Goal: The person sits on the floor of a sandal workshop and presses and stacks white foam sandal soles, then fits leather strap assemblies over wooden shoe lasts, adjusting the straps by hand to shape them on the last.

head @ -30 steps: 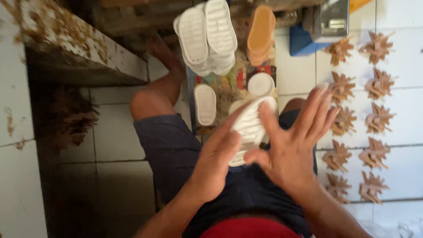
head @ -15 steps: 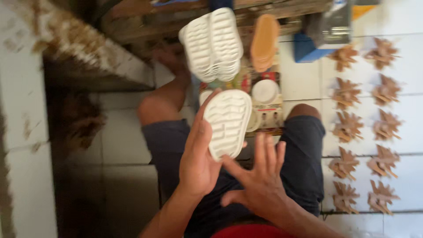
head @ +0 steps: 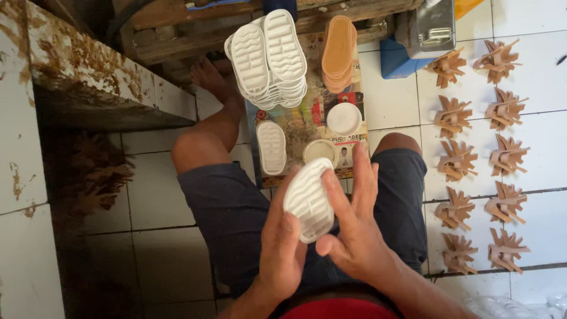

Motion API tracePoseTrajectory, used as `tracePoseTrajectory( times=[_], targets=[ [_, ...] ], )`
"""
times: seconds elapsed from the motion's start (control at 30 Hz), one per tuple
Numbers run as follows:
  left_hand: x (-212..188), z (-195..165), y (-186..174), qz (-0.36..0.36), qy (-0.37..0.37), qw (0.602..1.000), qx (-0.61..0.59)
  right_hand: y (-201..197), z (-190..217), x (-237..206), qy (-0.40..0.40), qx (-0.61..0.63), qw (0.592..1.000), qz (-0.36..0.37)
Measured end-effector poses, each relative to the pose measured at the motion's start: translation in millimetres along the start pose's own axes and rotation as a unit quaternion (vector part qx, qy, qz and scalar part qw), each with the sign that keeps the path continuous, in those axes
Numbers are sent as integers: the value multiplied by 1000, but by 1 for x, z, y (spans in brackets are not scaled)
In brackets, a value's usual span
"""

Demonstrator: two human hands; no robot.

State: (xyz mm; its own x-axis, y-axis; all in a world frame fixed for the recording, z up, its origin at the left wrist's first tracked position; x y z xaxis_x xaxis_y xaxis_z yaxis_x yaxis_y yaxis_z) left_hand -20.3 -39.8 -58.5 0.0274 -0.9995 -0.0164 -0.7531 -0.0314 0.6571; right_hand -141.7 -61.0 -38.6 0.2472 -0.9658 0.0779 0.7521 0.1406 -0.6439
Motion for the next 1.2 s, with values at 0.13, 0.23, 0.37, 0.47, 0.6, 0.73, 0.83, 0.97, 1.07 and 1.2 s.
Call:
tracePoseTrajectory(
  times=[0.13, 0.23, 0.37, 0.47, 0.6, 0.73, 0.83, 0.97, 1.07, 1.2],
  targets=[
    [-4, 4, 1, 19, -3, 1000, 20, -9, 8, 13, 11, 11, 1000, 1],
    [-3, 9, -12, -17, -13, 1000, 14, -2, 13, 13, -1, -81, 997, 19],
    [-1, 17, -26, -55, -54, 997, 0, 10, 5, 15, -14, -207, 978, 30],
    [5, 24, -28, -59, -81, 995, -26, 9, -4, 17, 14, -247, 969, 3],
    [17, 32, -48, -142, -123, 976, -106, 32, 6, -2, -29, -225, 972, 64],
    [34, 29, -66, -144, -141, 971, -132, 40, 3, -14, -60, -43, 992, 104],
    [49, 25, -58, 8, -170, 985, 11, 30, -58, 9, 201, 374, 905, 31],
    [85, -3, -72, 58, -80, 959, 266, 32, -74, 49, 282, 595, 752, 38],
    [106, -10, -96, -72, -113, 976, 172, 33, -59, 85, 288, 564, 770, 77],
    [168, -27, -104, -72, 25, 979, 189, 41, -44, 153, 229, 483, 839, 102]
  ],
)
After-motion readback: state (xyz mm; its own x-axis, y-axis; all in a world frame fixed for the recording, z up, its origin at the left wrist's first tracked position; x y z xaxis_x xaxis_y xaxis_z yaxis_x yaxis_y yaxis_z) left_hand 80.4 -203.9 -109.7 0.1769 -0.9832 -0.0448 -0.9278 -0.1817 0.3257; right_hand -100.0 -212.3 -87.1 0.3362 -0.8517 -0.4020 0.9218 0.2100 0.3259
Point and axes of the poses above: each hand's wrist, its own x-axis towards the middle knuckle, its own y-axis out of the palm, z = x × y, the point moved 8 cm from there along x, towards the middle knuckle, and after that the axes turned 12 degrees about y, right-handed, at the moved point
